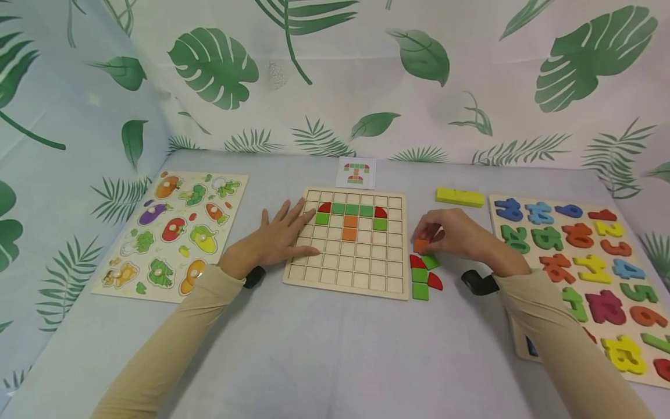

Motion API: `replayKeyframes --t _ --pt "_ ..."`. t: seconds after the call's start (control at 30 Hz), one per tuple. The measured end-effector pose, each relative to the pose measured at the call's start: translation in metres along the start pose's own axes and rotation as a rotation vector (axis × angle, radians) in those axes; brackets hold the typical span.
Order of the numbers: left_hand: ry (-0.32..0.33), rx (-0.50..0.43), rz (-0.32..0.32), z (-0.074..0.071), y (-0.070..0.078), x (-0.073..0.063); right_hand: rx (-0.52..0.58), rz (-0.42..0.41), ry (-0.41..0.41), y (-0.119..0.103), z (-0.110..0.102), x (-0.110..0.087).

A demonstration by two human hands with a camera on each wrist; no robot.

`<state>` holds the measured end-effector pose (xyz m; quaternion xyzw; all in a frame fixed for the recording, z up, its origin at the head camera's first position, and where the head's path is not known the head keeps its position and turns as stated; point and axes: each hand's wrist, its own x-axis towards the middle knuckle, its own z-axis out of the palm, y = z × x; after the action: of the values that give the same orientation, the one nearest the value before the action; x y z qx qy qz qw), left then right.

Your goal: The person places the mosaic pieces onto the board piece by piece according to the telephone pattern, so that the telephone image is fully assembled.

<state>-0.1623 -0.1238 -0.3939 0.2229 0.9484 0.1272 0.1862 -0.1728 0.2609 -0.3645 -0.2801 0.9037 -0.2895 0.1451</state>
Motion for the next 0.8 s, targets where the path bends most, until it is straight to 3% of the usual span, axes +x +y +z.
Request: replayKeyframes --t 0.33,0.5,0.8 --pt "-0.007 0.000 0.007 -0.001 0.002 0.001 -0.078 -0.059 0.051 -0.006 -0.008 -0.001" --pt "-0.012 0.001 0.000 0.000 0.000 0.001 -0.061 -0.117 0.109 -0.021 -0.012 0.006" --pt "-0.011 0.003 -0.002 0.000 -0.001 0.001 -0.022 -0.219 0.138 -0.052 -0.004 0.029"
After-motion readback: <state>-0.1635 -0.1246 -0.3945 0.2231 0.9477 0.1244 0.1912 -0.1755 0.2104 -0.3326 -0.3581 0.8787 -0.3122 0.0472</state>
